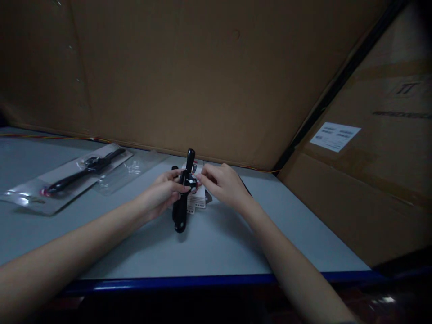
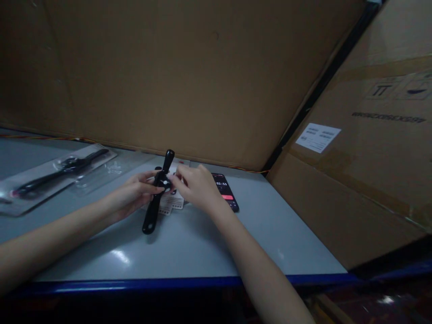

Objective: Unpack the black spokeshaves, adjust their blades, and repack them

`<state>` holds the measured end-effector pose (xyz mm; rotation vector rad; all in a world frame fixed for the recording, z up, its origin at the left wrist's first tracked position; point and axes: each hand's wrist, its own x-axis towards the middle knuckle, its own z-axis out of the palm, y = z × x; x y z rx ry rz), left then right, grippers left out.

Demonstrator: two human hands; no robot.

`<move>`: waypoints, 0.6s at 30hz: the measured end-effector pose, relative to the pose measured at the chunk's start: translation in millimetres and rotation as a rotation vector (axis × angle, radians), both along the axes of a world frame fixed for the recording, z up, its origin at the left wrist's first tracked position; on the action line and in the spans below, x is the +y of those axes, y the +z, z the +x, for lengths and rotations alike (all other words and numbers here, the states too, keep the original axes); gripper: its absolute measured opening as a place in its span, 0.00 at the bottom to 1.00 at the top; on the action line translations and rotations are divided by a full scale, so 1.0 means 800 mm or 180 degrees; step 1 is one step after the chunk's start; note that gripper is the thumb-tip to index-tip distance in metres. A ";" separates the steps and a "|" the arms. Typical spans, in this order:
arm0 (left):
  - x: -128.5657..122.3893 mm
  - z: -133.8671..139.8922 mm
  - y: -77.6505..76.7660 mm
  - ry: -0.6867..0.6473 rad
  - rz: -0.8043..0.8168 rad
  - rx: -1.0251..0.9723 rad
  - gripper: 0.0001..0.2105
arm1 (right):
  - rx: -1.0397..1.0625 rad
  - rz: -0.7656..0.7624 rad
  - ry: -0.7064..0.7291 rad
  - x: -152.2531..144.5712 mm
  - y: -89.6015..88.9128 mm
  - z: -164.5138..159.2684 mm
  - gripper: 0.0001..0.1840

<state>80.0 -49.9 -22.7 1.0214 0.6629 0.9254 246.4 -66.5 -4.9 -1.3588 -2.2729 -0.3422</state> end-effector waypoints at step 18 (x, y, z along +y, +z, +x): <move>-0.001 0.010 -0.015 0.0394 0.0871 0.0288 0.22 | -0.0533 0.0611 -0.0588 -0.013 -0.023 -0.042 0.18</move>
